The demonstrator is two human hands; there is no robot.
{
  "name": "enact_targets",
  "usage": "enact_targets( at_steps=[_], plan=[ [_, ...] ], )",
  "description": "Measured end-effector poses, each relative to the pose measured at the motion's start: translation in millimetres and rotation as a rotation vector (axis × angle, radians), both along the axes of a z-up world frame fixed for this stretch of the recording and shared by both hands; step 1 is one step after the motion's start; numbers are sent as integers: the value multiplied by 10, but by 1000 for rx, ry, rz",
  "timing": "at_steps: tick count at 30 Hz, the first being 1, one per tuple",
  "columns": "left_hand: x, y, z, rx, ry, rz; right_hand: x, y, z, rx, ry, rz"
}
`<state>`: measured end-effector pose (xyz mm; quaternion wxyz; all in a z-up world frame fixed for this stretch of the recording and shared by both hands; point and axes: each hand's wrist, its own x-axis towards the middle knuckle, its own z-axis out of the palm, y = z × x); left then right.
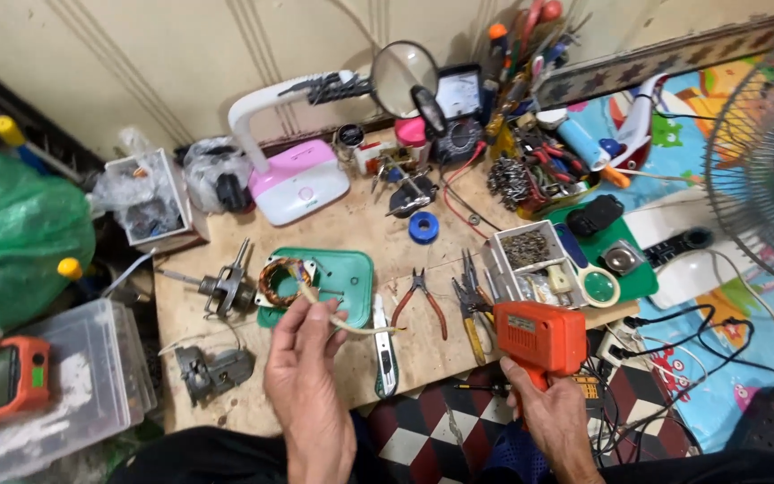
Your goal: The person uses a heat gun to apply heat to a white electrical cord held in their left hand. They then use pliers to strip the insulation from the cord's end and continue heating the cord with the heat gun.
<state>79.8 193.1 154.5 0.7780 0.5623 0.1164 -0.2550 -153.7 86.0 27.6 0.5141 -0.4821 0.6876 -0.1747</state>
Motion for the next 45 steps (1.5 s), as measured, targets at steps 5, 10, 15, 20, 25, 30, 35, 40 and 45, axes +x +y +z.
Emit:
enact_targets(
  at_steps=[5, 10, 15, 20, 25, 30, 35, 40, 45],
  plan=[
    [-43, 17, 101, 67, 85, -69, 116, 3, 5, 27, -21, -19],
    [-42, -2, 55, 98, 137, -55, 178, -49, -66, 5, 19, 15],
    [-59, -20, -14, 129, 160, -88, 231, -118, -101, -32, 148, 123],
    [-86, -50, -43, 149, 184, -106, 267, -94, -61, 38, 118, 147],
    [-124, -77, -20, 162, 210, -128, 197, -43, -141, 87, 60, 126],
    [-128, -86, -39, 130, 253, -115, -2, -55, -265, 87, 38, 61],
    [-238, -177, -504, 136, 199, -242, 106, -39, 42, 20, 14, -33],
    [-476, -612, -1274, 176, 234, -431, 108, -33, 111, 36, 5, -94],
    [-601, -1036, -1592, 367, 317, -546, -3, -33, 42, 23, -76, -95]
  ],
)
